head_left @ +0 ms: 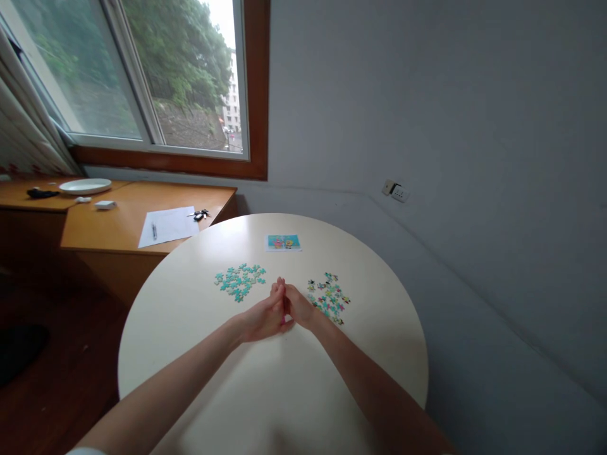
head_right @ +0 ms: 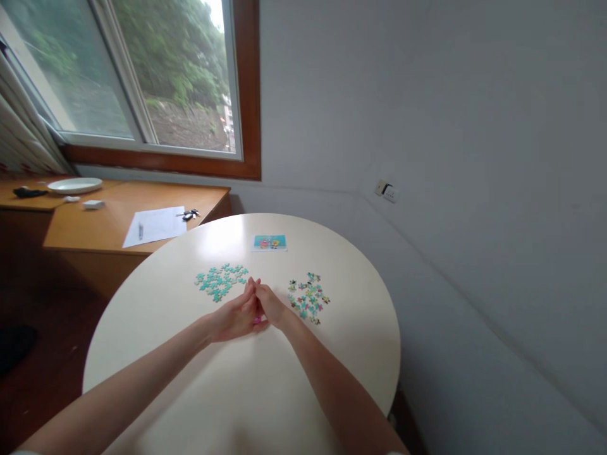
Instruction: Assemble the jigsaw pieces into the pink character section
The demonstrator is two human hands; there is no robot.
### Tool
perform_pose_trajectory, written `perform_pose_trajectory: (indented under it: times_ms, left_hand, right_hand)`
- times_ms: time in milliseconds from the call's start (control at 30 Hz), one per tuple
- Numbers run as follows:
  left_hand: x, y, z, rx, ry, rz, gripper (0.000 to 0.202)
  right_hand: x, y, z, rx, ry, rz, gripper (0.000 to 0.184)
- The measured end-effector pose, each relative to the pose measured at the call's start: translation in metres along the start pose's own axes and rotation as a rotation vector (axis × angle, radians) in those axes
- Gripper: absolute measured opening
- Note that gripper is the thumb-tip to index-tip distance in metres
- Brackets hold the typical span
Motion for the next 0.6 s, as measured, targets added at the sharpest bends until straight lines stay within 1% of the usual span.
perform_pose_trajectory:
  times_ms: [100, 200, 233, 267, 300, 333, 367, 400, 433, 467, 500, 567, 600]
  left_hand:
    - [0.005, -0.003, 0.004, 0.034, 0.002, -0.023, 0.05]
    - [0.01, -0.008, 0.016, 0.008, 0.007, -0.036, 0.046]
    - [0.011, -0.01, 0.022, -0.016, 0.031, -0.017, 0.043]
    - [0.012, -0.013, 0.026, -0.042, 0.031, 0.009, 0.04]
    - [0.012, -0.017, 0.031, -0.058, 0.063, 0.051, 0.037]
    - [0.011, -0.021, 0.037, -0.07, 0.107, 0.102, 0.035]
    - [0.011, -0.026, 0.042, -0.083, 0.158, 0.159, 0.033]
    - [0.01, -0.032, 0.047, -0.089, 0.217, 0.219, 0.032]
    - [0.01, -0.04, 0.051, -0.095, 0.269, 0.292, 0.029]
    - [0.01, -0.048, 0.054, -0.077, 0.325, 0.36, 0.024]
    - [0.01, -0.057, 0.056, -0.032, 0.38, 0.419, 0.021]
    - [0.01, -0.071, 0.056, 0.006, 0.422, 0.462, 0.018]
    - [0.01, -0.078, 0.055, 0.019, 0.428, 0.48, 0.017]
  right_hand:
    - [0.002, 0.003, -0.001, -0.042, -0.005, -0.029, 0.053]
    - [0.007, 0.004, -0.009, -0.06, -0.064, -0.015, 0.046]
    - [0.008, 0.003, -0.013, -0.029, -0.089, -0.024, 0.041]
    - [0.01, 0.002, -0.016, 0.038, -0.111, -0.042, 0.037]
    - [0.011, -0.002, -0.019, 0.133, -0.127, -0.057, 0.033]
    - [0.011, -0.011, -0.023, 0.223, -0.169, -0.026, 0.031]
    - [0.012, -0.024, -0.028, 0.323, -0.231, 0.058, 0.028]
    - [0.014, -0.043, -0.032, 0.422, -0.282, 0.191, 0.025]
    - [0.016, -0.063, -0.034, 0.494, -0.303, 0.332, 0.022]
    - [0.018, -0.086, -0.033, 0.524, -0.295, 0.472, 0.021]
    - [0.021, -0.108, -0.029, 0.515, -0.275, 0.589, 0.02]
    - [0.03, -0.151, -0.018, 0.429, -0.241, 0.825, 0.021]
    - [0.035, -0.168, -0.011, 0.406, -0.235, 0.906, 0.023]
Point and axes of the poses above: each hand's wrist, its own x-axis away from the middle knuckle, its own y-axis out of the palm, z = x × y, the point moved 6 cm from there along -x, towards the middle knuckle, and after that the axes turned 15 degrees about x, right-handed, at the moved point
